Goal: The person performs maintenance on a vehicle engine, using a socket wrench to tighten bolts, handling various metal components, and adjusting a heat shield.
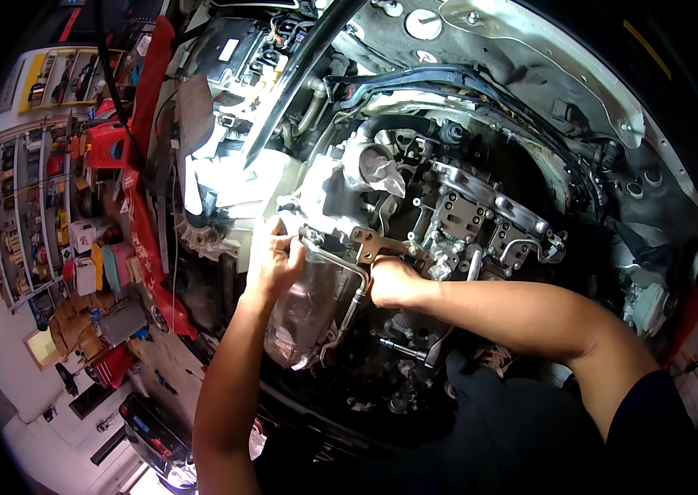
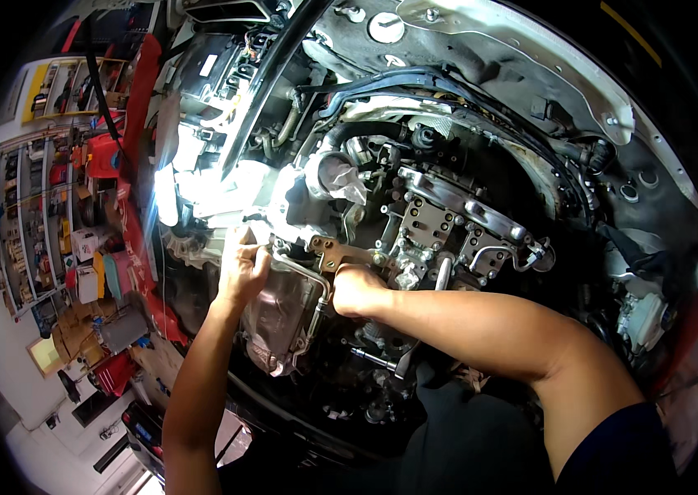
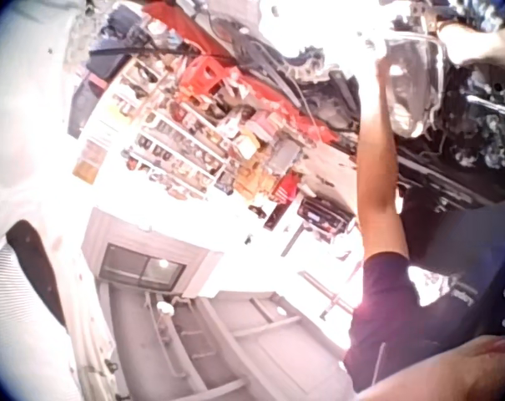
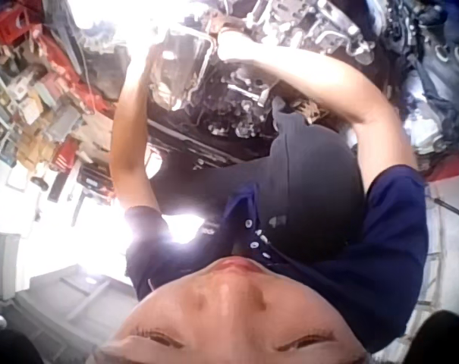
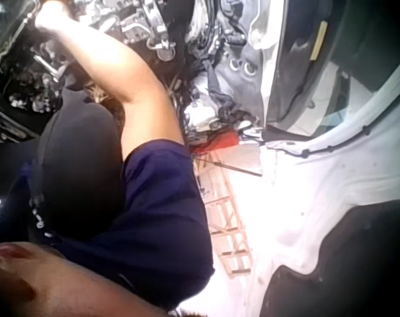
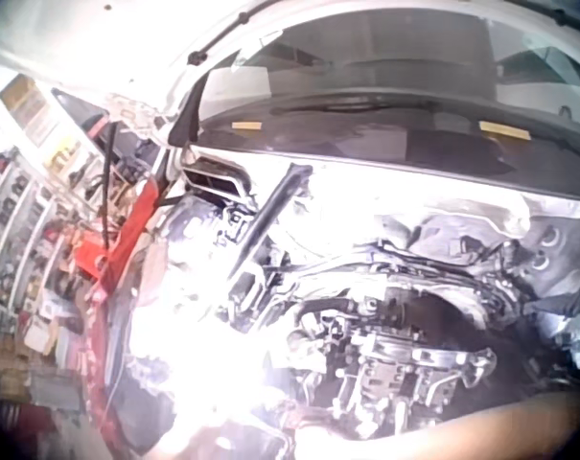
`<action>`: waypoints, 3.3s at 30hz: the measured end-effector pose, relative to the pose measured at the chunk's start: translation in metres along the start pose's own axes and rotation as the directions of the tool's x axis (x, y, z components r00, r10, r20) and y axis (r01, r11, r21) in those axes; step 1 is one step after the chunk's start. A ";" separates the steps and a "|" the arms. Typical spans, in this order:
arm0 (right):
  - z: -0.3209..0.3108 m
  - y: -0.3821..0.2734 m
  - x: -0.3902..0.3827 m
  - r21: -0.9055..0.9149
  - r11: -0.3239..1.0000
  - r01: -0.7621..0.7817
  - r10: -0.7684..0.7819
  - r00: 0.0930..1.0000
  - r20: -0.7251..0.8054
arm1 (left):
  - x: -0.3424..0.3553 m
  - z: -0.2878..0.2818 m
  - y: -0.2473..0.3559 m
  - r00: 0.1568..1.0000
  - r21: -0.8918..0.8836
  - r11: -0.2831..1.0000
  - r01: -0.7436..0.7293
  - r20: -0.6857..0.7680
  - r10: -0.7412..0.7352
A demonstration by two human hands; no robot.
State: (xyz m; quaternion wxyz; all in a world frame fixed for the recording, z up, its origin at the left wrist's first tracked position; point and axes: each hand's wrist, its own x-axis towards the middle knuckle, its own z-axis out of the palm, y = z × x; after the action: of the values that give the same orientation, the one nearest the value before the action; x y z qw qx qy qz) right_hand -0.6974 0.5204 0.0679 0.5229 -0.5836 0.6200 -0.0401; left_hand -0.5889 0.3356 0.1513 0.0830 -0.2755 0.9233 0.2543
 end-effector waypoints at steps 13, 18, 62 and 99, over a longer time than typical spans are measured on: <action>-0.019 -0.012 -0.021 0.424 0.903 -0.067 0.134 0.982 -0.132 | -0.002 0.012 -0.012 0.985 -0.038 0.996 -0.086 -0.156 0.079; -0.041 -0.014 -0.042 0.627 0.736 -0.255 0.237 0.965 0.113 | 0.004 0.018 -0.018 0.946 -0.172 0.958 -0.228 -0.272 0.177; -0.090 0.079 -0.013 0.130 0.963 0.235 -0.158 0.888 -0.432 | -0.002 0.031 -0.072 0.970 0.043 0.986 -0.159 -0.181 0.164; -0.089 0.073 -0.014 0.060 0.982 0.180 -0.128 0.864 -0.488 | -0.013 0.007 -0.037 0.980 0.156 0.988 0.016 -0.198 0.016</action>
State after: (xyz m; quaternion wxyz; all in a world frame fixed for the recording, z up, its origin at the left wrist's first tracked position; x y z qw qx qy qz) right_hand -0.8123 0.5046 0.0682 0.3767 -0.5752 0.6789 -0.2575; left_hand -0.5575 0.3184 0.1337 0.0118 -0.2922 0.9441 0.1523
